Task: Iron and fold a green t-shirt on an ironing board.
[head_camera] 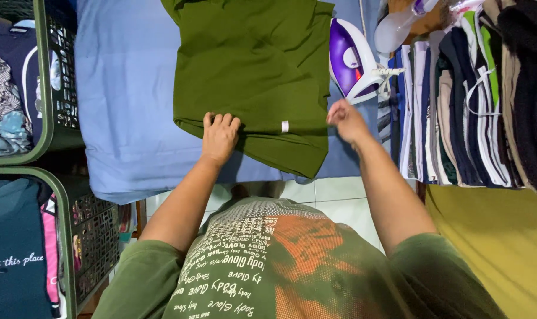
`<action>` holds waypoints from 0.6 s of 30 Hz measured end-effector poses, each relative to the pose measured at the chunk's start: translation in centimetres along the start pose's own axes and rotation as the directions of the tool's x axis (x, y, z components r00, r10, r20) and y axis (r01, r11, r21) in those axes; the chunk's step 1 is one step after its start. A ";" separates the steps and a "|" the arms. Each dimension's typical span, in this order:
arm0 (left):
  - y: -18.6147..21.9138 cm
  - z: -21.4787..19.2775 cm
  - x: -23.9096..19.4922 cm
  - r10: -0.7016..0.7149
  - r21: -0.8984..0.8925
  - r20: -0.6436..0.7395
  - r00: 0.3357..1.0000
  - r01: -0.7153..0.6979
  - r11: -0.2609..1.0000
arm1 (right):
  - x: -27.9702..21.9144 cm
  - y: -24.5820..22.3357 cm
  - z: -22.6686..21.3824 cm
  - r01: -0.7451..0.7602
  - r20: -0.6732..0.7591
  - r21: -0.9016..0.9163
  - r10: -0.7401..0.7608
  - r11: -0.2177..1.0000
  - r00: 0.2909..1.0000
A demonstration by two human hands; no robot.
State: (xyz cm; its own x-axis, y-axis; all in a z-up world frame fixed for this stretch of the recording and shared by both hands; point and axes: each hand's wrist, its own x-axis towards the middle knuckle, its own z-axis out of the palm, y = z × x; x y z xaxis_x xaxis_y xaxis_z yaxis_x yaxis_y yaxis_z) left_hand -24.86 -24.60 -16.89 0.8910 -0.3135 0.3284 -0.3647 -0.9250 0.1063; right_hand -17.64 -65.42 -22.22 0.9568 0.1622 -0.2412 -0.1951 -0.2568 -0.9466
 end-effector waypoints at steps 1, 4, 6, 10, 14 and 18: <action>-0.2 0.4 -0.4 -0.010 0.014 0.029 1.000 0.009 1.000 | -0.5 1.0 0.3 -0.053 0.033 -0.017 0.054 0.998 0.998; -0.6 0.4 -0.9 -0.034 0.038 0.055 0.998 0.032 0.999 | -1.7 1.7 1.1 -0.135 0.048 -0.034 0.137 0.990 0.989; -0.9 0.3 -1.0 -0.041 0.047 0.051 0.998 0.039 0.998 | -2.4 1.1 1.2 -0.165 0.026 -0.029 0.166 0.986 0.986; -1.0 0.4 -1.1 -0.053 0.052 0.051 0.997 0.050 0.997 | -4.4 1.1 1.1 -0.141 0.022 -0.129 0.145 0.982 0.989; -0.9 0.5 -1.3 -0.077 0.038 0.057 0.995 0.074 0.997 | -7.2 0.3 2.9 -0.140 -0.082 -0.420 0.116 0.897 0.990; -2.3 1.1 -1.6 -0.156 0.072 0.027 0.987 0.154 0.985 | -9.4 -3.9 6.1 -0.051 -0.142 -0.590 -0.042 0.806 0.989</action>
State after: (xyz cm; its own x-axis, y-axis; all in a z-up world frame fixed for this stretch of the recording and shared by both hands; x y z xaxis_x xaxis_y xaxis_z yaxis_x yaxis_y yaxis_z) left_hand -25.18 -22.22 -18.68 0.9440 -0.1710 0.2820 -0.2030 -0.9752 0.0881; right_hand -27.18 -60.15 -17.60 0.9851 0.0358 -0.1684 -0.0785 -0.7771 -0.6245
